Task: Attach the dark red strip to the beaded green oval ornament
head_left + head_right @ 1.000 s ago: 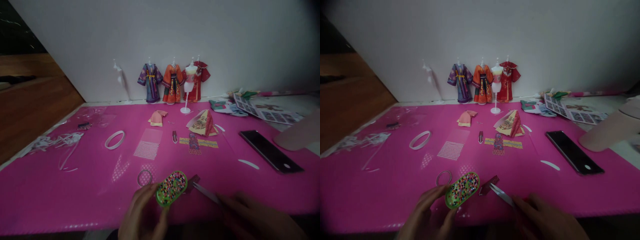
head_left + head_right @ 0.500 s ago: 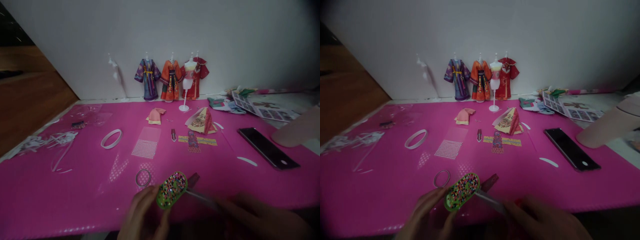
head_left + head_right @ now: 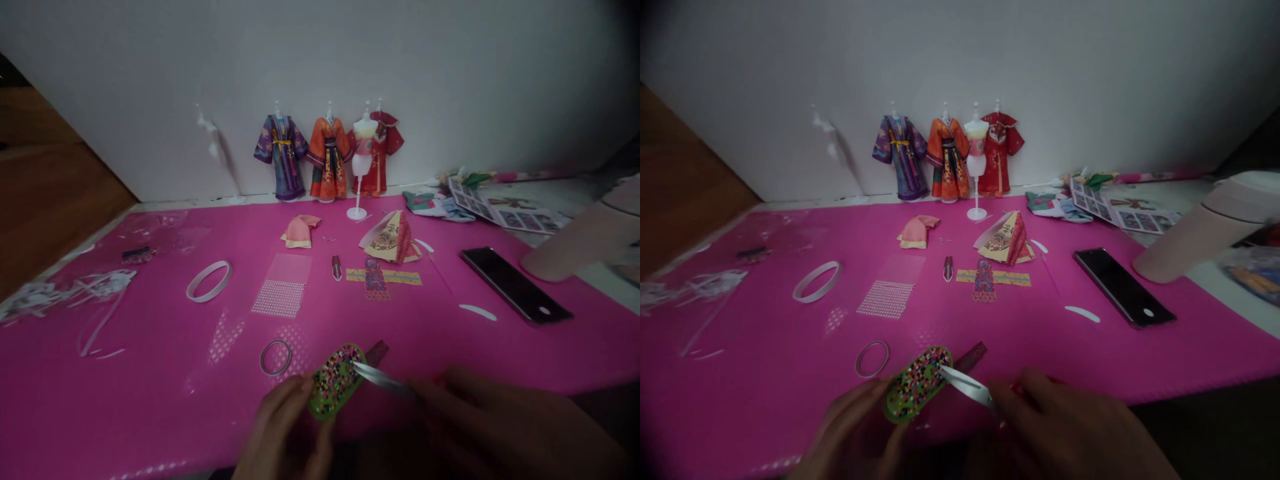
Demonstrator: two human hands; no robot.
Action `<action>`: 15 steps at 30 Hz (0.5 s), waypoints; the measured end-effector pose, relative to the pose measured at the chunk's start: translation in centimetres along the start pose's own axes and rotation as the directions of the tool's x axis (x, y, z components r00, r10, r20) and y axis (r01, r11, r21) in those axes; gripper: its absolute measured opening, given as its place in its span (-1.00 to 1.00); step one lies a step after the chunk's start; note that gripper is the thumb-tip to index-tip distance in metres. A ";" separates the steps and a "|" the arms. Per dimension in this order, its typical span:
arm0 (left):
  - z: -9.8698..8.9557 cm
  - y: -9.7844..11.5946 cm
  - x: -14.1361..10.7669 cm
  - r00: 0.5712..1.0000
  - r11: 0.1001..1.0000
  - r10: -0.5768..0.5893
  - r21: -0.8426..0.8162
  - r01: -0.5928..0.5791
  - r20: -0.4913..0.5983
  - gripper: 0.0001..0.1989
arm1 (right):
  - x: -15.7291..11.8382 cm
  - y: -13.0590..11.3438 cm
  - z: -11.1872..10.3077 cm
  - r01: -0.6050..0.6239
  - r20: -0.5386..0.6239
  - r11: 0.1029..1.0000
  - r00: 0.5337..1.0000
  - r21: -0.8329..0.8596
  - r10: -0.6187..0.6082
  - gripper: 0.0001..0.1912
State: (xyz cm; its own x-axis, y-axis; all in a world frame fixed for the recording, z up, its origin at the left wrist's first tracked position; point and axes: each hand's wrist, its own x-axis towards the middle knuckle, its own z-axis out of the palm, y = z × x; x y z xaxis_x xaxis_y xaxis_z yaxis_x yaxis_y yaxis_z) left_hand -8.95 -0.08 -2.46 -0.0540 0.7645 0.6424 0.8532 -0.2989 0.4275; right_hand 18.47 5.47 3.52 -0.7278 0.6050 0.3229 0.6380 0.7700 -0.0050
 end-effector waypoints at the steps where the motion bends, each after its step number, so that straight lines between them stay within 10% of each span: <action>1: -0.1 -0.1 0.0 0.999 0.999 0.034 -0.003 -0.034 0.020 -0.64 | 0.3 0.0 -0.2 -0.002 0.003 1.000 1.000 0.002 0.002 -0.67; 15: -0.3 -1.1 0.0 0.983 0.983 0.160 0.073 -0.166 0.087 -0.69 | 0.5 0.1 -0.2 -0.010 0.048 1.000 0.999 0.018 0.009 -0.74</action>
State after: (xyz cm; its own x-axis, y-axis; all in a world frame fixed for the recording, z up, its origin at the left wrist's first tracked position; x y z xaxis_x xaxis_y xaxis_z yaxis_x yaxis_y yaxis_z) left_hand -10.06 0.10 -2.79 0.1283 0.7538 0.6445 0.8858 -0.3793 0.2673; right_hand 18.17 5.80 3.91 -0.7330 0.6214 0.2767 0.6408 0.7673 -0.0255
